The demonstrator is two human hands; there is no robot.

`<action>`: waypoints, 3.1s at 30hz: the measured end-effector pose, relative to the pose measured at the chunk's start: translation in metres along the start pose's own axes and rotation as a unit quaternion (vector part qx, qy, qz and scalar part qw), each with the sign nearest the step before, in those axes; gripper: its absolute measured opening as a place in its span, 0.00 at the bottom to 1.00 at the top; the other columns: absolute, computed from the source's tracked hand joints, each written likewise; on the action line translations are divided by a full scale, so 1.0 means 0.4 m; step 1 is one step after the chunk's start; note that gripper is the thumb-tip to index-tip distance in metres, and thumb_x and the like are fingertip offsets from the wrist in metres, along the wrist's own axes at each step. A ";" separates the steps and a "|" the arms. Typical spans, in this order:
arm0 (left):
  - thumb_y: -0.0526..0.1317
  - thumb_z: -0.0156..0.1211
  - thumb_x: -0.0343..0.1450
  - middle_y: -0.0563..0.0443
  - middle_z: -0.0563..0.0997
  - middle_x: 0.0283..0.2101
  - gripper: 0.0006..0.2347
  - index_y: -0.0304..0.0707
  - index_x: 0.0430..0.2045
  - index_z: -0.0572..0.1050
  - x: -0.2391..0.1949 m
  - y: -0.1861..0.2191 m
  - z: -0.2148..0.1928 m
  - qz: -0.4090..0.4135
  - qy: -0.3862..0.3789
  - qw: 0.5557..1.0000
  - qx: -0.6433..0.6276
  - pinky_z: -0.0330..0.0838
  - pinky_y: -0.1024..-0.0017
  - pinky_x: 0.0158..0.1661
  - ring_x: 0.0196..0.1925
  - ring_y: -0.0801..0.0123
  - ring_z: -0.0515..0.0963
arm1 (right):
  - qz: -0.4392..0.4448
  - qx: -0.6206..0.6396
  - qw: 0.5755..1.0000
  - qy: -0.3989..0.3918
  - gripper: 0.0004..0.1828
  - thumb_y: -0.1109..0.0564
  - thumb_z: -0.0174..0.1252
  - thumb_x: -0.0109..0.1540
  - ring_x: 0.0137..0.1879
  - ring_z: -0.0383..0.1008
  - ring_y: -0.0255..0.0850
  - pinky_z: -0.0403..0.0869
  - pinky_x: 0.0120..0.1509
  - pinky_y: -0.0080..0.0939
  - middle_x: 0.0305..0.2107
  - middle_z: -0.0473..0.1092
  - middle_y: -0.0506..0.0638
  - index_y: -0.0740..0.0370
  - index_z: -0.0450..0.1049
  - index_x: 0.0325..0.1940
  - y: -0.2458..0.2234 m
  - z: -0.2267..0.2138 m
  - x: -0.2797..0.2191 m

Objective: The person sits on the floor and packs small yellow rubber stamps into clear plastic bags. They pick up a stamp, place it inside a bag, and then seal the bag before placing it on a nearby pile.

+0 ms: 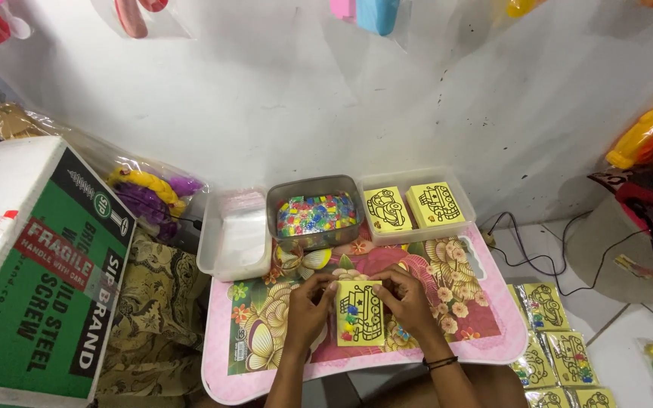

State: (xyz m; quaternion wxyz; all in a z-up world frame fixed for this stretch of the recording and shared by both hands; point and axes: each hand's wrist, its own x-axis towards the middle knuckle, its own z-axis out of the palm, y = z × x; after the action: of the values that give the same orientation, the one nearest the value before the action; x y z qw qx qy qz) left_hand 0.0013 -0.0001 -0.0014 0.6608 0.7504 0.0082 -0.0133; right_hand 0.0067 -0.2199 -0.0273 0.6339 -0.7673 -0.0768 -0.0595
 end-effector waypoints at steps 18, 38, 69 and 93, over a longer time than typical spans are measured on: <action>0.48 0.53 0.76 0.52 0.85 0.24 0.12 0.42 0.26 0.74 -0.008 0.013 0.012 0.021 -0.005 1.000 0.002 0.71 0.74 0.23 0.24 0.70 0.86 | 0.051 -0.039 0.998 0.008 0.11 0.52 0.60 0.63 0.27 0.75 0.35 0.71 0.28 0.35 0.24 0.76 0.48 0.60 0.83 0.43 -0.038 0.006 -0.004; 0.46 0.59 0.74 0.51 0.82 0.16 0.08 0.43 0.35 0.77 0.001 -0.004 0.026 0.020 0.053 0.998 0.007 0.62 0.74 0.18 0.15 0.73 0.77 | 0.007 -0.105 0.992 0.068 0.13 0.55 0.59 0.65 0.23 0.61 0.31 0.61 0.27 0.34 0.23 0.72 0.44 0.56 0.80 0.54 -0.039 0.014 -0.011; 0.40 0.56 0.71 0.48 0.76 0.34 0.12 0.45 0.49 0.72 0.022 -0.092 0.038 0.216 0.125 0.906 0.342 0.74 0.59 0.41 0.40 0.54 0.78 | -0.090 -0.464 0.881 0.005 0.16 0.47 0.45 0.70 0.41 0.81 0.51 0.81 0.43 0.58 0.36 0.76 0.46 0.36 0.67 0.62 0.061 0.053 0.002; 0.45 0.48 0.77 0.44 0.78 0.62 0.19 0.34 0.59 0.73 0.003 -0.075 0.060 0.335 -0.011 0.831 0.443 0.56 0.53 0.67 0.69 0.53 0.69 | -0.219 -0.369 0.900 0.074 0.20 0.64 0.51 0.63 0.58 0.71 0.50 0.67 0.68 0.56 0.50 0.75 0.55 0.64 0.76 0.58 0.008 0.041 -0.009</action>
State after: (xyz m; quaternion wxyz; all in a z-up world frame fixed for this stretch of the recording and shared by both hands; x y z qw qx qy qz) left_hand 0.0013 -0.0200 -0.0342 0.2214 0.9192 -0.2582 0.1982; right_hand 0.0036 -0.2044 -0.0341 0.2802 -0.9036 -0.1681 -0.2770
